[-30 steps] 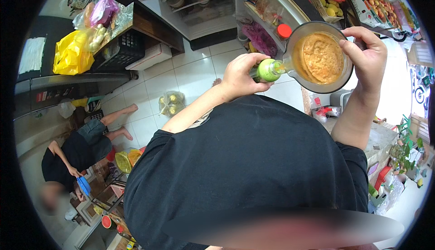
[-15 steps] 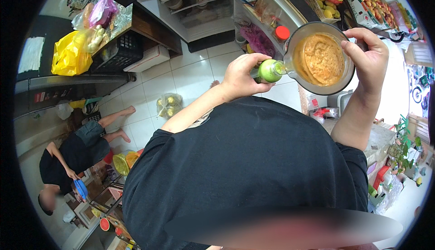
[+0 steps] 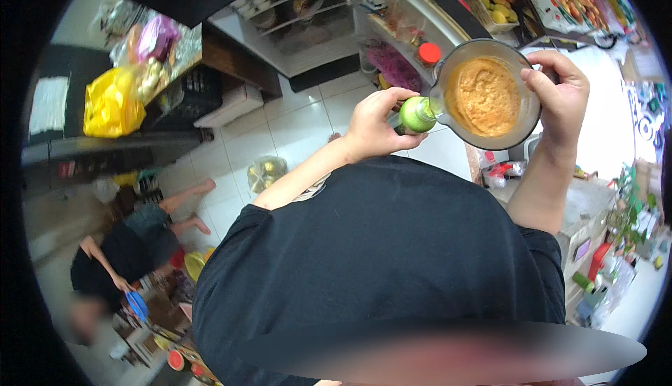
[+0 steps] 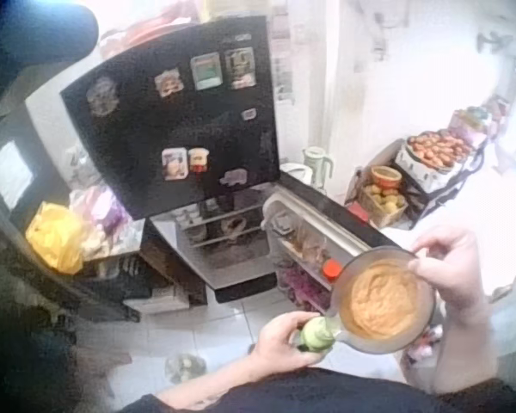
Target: The person pours green juice from a pitcher into a plastic bottle, caps it, and retrieves a bowl of food from a refrigerator. They place the bottle and food container into a plastic bag and hand it to a delivery person.
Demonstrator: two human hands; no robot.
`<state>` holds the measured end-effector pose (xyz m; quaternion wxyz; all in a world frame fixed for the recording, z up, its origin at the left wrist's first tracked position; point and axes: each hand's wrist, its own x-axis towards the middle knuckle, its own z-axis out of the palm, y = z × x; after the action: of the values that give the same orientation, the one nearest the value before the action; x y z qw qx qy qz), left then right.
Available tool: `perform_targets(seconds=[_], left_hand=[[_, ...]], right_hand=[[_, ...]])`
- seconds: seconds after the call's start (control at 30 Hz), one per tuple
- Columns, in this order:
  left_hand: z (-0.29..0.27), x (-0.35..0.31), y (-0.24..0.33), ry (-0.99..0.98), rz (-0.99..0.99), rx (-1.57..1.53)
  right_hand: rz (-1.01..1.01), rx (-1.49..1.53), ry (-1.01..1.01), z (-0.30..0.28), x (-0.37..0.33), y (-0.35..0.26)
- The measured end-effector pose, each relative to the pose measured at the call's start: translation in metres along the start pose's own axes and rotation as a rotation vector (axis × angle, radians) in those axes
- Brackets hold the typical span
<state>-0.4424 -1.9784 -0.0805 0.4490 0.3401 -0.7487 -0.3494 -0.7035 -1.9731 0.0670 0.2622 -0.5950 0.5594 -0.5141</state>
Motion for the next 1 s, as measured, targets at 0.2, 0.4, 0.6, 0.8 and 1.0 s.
perform_targets(seconds=[0.2,0.4,0.6,0.8,1.0], left_hand=[[0.01,0.03,0.01,-0.173,0.139,-0.015],[0.062,0.063,0.034,-0.518,0.337,-0.011],[0.24,0.073,0.108,-0.955,0.224,-0.434],[0.482,0.022,0.243,-1.134,0.259,-0.55],[0.679,-0.04,0.306,-0.964,0.137,-0.484]], right_hand=[[0.179,0.255,0.381,-0.024,-0.067,0.032],[0.31,0.495,0.86,-0.056,-0.182,0.054],[0.277,0.472,1.449,-0.118,-0.355,0.07],[0.377,-0.161,1.686,-0.191,-0.526,0.063],[0.397,-0.377,2.054,-0.207,-0.642,0.04]])
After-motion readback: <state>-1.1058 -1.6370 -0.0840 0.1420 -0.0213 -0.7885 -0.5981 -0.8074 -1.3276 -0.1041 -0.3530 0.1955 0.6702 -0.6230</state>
